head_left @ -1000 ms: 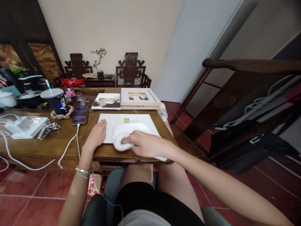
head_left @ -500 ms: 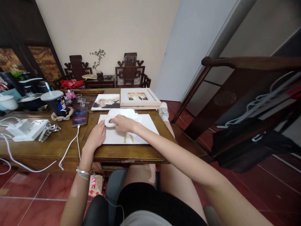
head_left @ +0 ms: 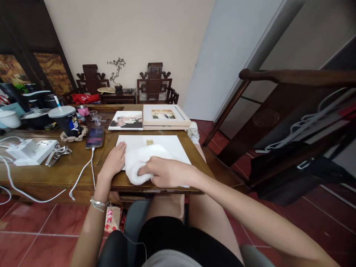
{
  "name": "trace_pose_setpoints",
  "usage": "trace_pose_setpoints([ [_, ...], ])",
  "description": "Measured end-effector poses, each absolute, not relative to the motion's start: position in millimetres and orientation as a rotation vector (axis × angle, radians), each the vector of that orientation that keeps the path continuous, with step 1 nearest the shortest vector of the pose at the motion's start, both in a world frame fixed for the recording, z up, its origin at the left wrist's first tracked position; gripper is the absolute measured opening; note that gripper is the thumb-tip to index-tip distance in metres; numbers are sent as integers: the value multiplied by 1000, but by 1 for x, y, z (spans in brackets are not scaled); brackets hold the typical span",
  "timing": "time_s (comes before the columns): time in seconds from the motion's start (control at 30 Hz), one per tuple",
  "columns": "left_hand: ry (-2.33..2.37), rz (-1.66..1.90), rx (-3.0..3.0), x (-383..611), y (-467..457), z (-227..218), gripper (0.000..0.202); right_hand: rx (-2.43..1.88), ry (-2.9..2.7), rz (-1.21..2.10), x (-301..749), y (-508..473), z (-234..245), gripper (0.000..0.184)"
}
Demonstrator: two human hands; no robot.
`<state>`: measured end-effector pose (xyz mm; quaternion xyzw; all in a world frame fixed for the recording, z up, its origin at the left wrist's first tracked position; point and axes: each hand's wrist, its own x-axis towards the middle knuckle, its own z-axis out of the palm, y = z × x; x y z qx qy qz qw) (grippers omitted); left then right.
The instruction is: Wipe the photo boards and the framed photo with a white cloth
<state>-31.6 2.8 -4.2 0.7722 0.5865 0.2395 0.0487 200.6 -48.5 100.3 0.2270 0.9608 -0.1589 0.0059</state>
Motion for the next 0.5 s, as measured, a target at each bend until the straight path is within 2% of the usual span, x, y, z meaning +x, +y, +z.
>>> trace_pose_setpoints([
  [0.17,1781,739,2370,-31,3,-4,50,768,2997,-529,202,-52,101,42],
  [0.5,1753,834,2341,-31,4,-4,50,1168,2977,-339,165,30,84,43],
])
